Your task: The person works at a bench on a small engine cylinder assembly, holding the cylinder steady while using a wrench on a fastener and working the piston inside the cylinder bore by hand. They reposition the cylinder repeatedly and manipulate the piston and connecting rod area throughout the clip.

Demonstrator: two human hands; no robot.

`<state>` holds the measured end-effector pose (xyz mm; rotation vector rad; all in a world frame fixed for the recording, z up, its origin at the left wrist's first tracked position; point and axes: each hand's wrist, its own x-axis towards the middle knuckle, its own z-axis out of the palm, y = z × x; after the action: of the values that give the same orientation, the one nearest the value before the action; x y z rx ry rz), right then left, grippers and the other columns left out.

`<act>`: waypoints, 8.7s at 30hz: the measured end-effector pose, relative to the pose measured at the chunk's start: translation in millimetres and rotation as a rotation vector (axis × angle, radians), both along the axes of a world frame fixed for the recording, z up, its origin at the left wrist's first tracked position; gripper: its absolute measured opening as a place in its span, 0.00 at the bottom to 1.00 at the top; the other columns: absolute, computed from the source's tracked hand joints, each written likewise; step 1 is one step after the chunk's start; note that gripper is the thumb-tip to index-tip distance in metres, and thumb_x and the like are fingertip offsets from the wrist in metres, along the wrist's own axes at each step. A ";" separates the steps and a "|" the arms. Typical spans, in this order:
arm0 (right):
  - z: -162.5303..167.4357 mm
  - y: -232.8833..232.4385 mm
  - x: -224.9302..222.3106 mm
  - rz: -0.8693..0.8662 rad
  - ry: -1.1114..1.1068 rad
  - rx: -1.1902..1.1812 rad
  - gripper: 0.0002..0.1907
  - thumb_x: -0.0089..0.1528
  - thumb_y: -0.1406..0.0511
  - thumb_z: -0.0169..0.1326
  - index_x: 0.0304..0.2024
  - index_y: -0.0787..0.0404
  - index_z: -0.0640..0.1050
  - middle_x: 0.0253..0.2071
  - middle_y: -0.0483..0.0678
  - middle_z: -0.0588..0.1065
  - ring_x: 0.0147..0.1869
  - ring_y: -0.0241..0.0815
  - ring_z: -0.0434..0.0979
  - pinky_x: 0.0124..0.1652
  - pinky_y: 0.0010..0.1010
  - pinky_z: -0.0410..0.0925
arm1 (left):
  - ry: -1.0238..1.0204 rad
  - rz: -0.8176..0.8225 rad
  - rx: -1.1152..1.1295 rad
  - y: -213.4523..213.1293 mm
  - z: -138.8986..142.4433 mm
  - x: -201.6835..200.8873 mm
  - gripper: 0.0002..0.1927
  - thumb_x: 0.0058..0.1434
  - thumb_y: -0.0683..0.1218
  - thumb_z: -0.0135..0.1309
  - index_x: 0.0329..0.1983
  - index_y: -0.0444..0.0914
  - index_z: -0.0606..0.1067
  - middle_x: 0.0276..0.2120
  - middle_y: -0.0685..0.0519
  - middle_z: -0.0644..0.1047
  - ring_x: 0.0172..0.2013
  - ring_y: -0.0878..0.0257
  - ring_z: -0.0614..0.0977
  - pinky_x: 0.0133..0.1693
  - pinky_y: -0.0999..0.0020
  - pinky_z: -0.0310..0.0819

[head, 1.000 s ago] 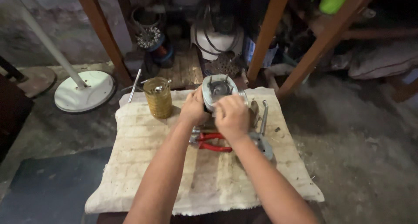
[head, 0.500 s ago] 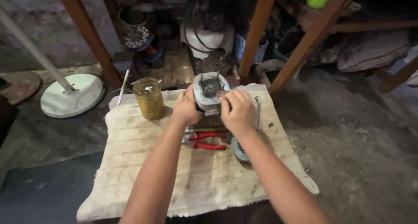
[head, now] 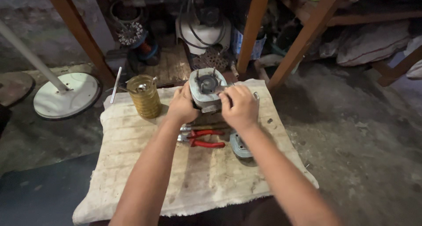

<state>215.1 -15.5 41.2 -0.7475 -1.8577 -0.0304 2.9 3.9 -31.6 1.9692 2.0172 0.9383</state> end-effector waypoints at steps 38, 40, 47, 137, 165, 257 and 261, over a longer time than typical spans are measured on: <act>-13.2 -22.1 -31.7 0.131 0.001 0.116 0.06 0.57 0.69 0.61 0.36 0.61 0.77 0.38 0.52 0.77 0.47 0.57 0.76 0.52 0.46 0.71 | -0.803 -0.447 0.504 40.6 7.2 2.0 0.25 0.58 0.37 0.43 0.60 0.32 0.73 0.62 0.48 0.73 0.65 0.58 0.71 0.67 0.67 0.59; -8.6 -18.2 -25.4 0.192 -0.063 0.047 0.05 0.58 0.69 0.61 0.36 0.62 0.78 0.38 0.53 0.77 0.45 0.57 0.77 0.47 0.44 0.70 | -0.904 -0.417 0.461 35.8 5.7 -0.9 0.27 0.58 0.38 0.42 0.63 0.33 0.71 0.60 0.49 0.74 0.63 0.58 0.72 0.65 0.67 0.62; -7.9 -6.6 -8.7 -0.082 0.063 0.046 0.03 0.59 0.70 0.59 0.34 0.64 0.77 0.36 0.54 0.76 0.44 0.59 0.76 0.45 0.46 0.69 | -1.000 -0.321 0.375 28.5 6.8 -2.3 0.28 0.59 0.39 0.41 0.65 0.32 0.70 0.58 0.47 0.75 0.57 0.61 0.74 0.59 0.70 0.66; 13.5 -8.6 -13.5 -0.010 -0.241 0.102 0.05 0.55 0.69 0.58 0.33 0.55 0.81 0.36 0.44 0.78 0.43 0.50 0.75 0.44 0.43 0.65 | -0.603 -0.110 0.486 14.9 13.8 12.9 0.23 0.68 0.49 0.38 0.62 0.39 0.73 0.57 0.44 0.78 0.59 0.53 0.79 0.61 0.64 0.67; 9.1 -20.6 -26.0 -0.051 -0.290 -0.021 0.04 0.60 0.65 0.59 0.37 0.56 0.82 0.35 0.49 0.75 0.38 0.53 0.77 0.37 0.44 0.70 | -0.570 -0.139 0.504 8.4 17.2 13.1 0.23 0.69 0.50 0.37 0.62 0.37 0.72 0.58 0.42 0.77 0.60 0.52 0.77 0.61 0.63 0.66; -4.1 -5.9 -9.8 -0.233 -0.080 -0.102 0.07 0.62 0.63 0.59 0.30 0.59 0.80 0.28 0.55 0.72 0.32 0.60 0.76 0.32 0.49 0.68 | -0.645 -0.231 0.526 18.8 13.6 9.5 0.23 0.69 0.48 0.36 0.63 0.37 0.70 0.57 0.41 0.78 0.60 0.51 0.78 0.63 0.62 0.66; -10.7 -11.4 -32.7 -0.210 -0.041 -0.092 0.07 0.62 0.64 0.58 0.29 0.59 0.79 0.30 0.55 0.74 0.34 0.60 0.76 0.34 0.49 0.69 | -0.620 -0.080 0.399 17.9 11.8 9.0 0.24 0.66 0.48 0.37 0.62 0.38 0.72 0.55 0.44 0.78 0.58 0.54 0.78 0.59 0.64 0.68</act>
<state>182.4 -26.9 30.5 -1.0109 -1.8223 -0.0961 11.9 21.8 -19.8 1.6022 1.4719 1.7691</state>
